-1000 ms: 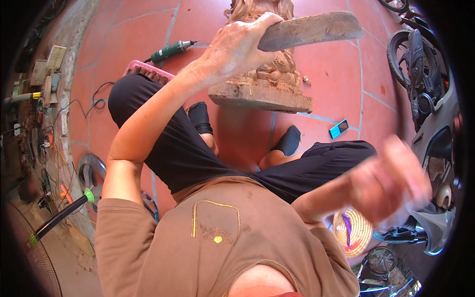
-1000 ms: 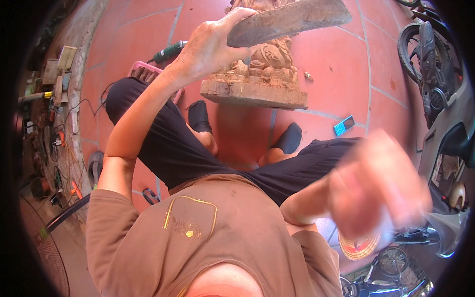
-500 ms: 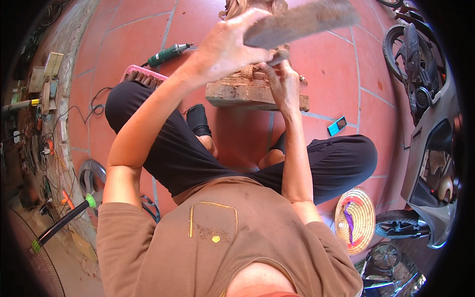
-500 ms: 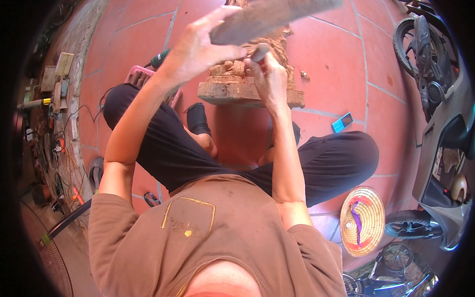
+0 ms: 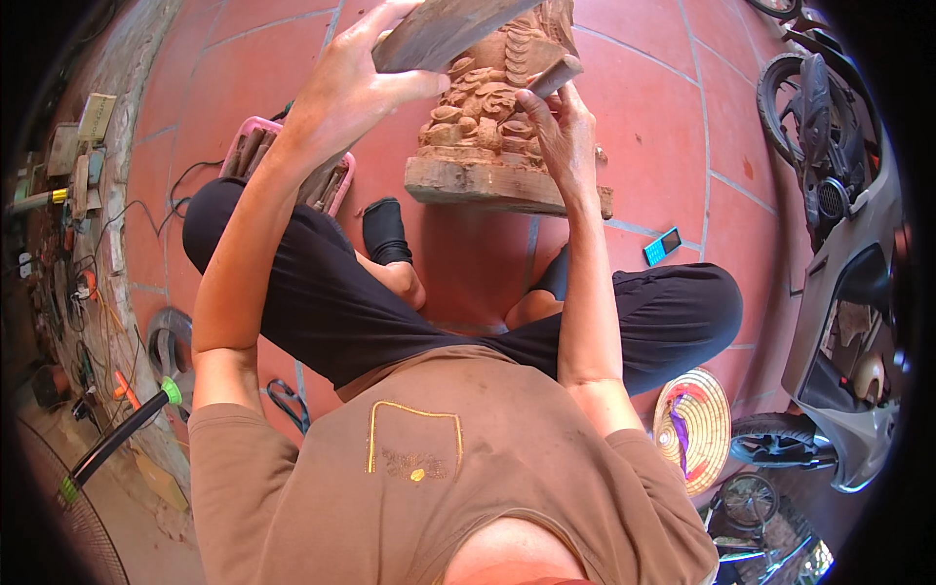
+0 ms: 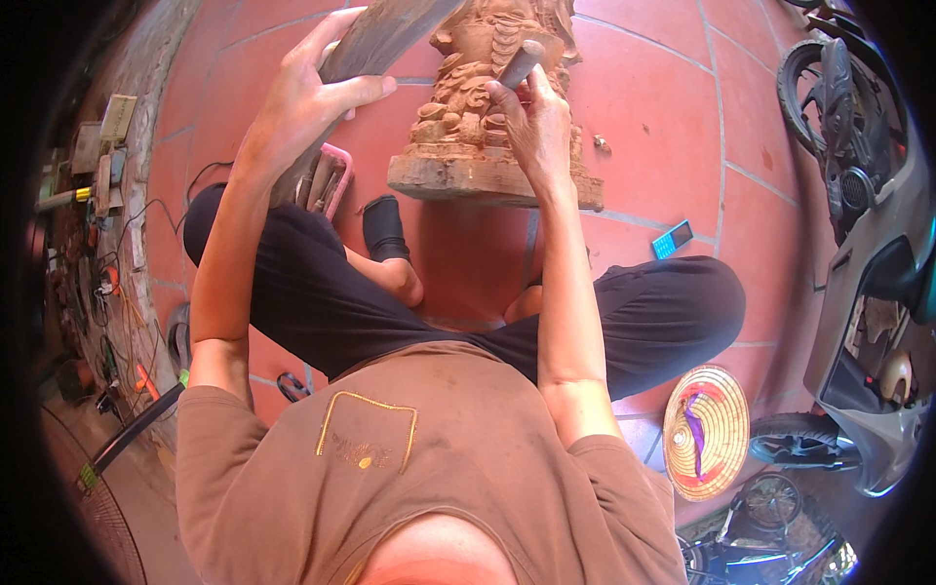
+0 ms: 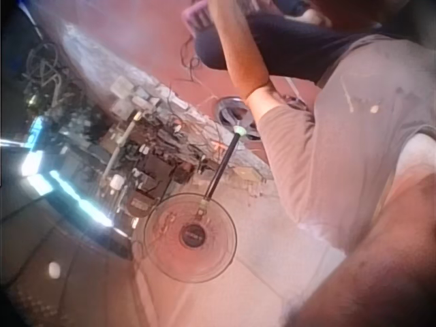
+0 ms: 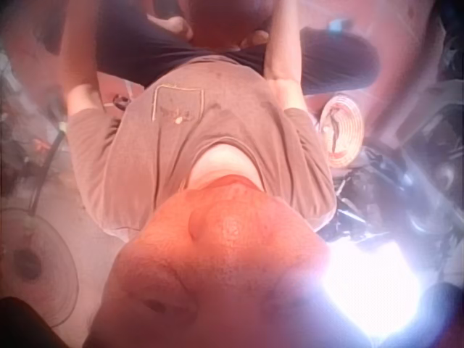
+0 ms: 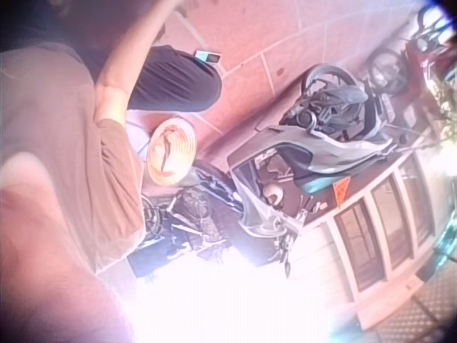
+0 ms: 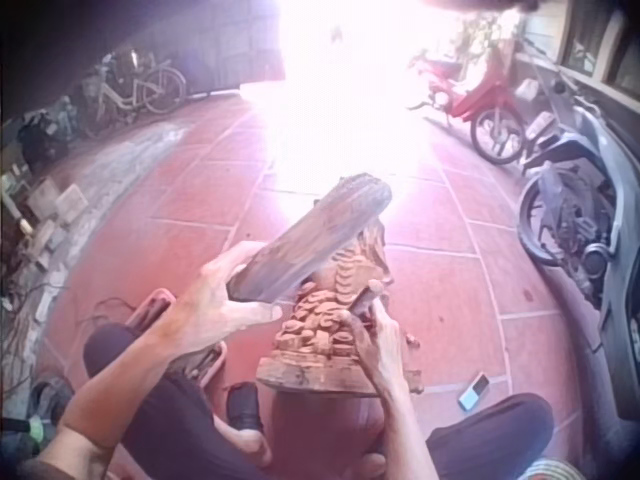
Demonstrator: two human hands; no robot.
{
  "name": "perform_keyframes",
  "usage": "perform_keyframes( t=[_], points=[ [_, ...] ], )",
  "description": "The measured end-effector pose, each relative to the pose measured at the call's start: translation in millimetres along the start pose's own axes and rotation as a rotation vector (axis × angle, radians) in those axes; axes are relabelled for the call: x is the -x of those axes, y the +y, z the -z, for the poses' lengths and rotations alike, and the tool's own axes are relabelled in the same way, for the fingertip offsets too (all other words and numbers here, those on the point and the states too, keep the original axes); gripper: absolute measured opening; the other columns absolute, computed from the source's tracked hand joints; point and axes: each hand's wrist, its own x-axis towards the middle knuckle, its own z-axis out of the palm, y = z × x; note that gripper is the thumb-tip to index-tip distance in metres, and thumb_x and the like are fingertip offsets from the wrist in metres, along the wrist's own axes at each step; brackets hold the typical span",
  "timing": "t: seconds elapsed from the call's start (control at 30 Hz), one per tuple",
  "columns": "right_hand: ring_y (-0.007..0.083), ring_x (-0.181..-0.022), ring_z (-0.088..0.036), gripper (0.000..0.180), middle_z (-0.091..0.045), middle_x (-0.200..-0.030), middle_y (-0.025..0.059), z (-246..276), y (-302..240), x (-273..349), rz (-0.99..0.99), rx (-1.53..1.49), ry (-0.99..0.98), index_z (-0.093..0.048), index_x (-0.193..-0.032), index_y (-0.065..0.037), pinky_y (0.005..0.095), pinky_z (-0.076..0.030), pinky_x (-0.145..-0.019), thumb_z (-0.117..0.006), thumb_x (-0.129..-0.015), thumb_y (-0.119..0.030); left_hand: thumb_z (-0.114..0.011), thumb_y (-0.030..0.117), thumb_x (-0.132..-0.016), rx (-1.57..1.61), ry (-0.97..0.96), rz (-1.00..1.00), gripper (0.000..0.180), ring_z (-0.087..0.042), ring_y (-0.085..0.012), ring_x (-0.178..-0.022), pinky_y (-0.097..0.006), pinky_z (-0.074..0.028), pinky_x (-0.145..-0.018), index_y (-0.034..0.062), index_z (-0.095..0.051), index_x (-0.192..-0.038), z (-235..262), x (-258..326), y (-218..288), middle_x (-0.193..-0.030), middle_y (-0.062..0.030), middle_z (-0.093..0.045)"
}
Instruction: The person carves a wooden sculpture while sitting on the floor, using a chisel and mallet to shape details and later a rotary tool to refine the surface. The workpiece is held between the legs and rotated as needed.
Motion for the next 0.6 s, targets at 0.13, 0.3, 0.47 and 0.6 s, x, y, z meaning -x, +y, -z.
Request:
perform_keyframes(
  t=[0.13,0.3,0.47,0.6],
  points=[
    [0.0183,-0.077,-0.074,0.026,-0.075,-0.089,0.0139,-2.2,7.4,-10.0,0.059,0.077,-0.021,-0.061,-0.107,-0.001,0.0320,-0.057,-0.064,-0.071,-0.096,-0.022,-0.080,0.014,-0.083,-0.223,0.067,0.136,0.062,-0.061,-0.0094,-0.086,-0.026,-0.050,-0.072,0.0059,-0.053,-0.139,2.5,10.7,-7.0,-0.102,-0.0042,-0.068],
    [0.0191,-0.074,-0.074,0.027,-0.074,-0.082,0.0135,-6.7,4.1,-18.7,0.022,0.096,-0.050,-0.060,-0.102,-0.002,0.0344,-0.056,-0.061,-0.071,-0.096,-0.027,-0.081,0.015,-0.082,-0.158,0.078,0.079,0.063,-0.056,-0.0070,-0.077,-0.024,-0.047,-0.066,0.0070,-0.054,-0.138,4.2,13.7,-12.7,-0.099,-0.0032,-0.067],
    [0.0199,-0.067,-0.074,0.029,-0.073,-0.078,0.0125,-5.6,10.4,-23.4,0.130,0.257,-0.026,-0.060,-0.100,-0.004,0.0344,-0.054,-0.059,-0.072,-0.095,-0.031,-0.080,0.012,-0.081,-0.176,0.032,0.067,0.066,-0.063,-0.0156,-0.094,-0.031,-0.050,-0.083,0.0053,-0.052,-0.141,4.8,8.8,-6.5,-0.111,-0.0098,-0.069],
    [0.0147,-0.077,-0.071,0.032,-0.075,-0.088,0.0108,-2.8,-0.2,-22.6,-0.015,0.230,-0.075,-0.064,-0.113,-0.007,0.0320,-0.055,-0.069,-0.072,-0.095,-0.032,-0.082,0.006,-0.079,-0.130,0.007,-0.029,0.069,-0.059,-0.0187,-0.119,-0.034,-0.045,-0.105,-0.0033,-0.050,-0.140,2.7,3.2,-0.3,-0.127,-0.0126,-0.063]
  ],
)
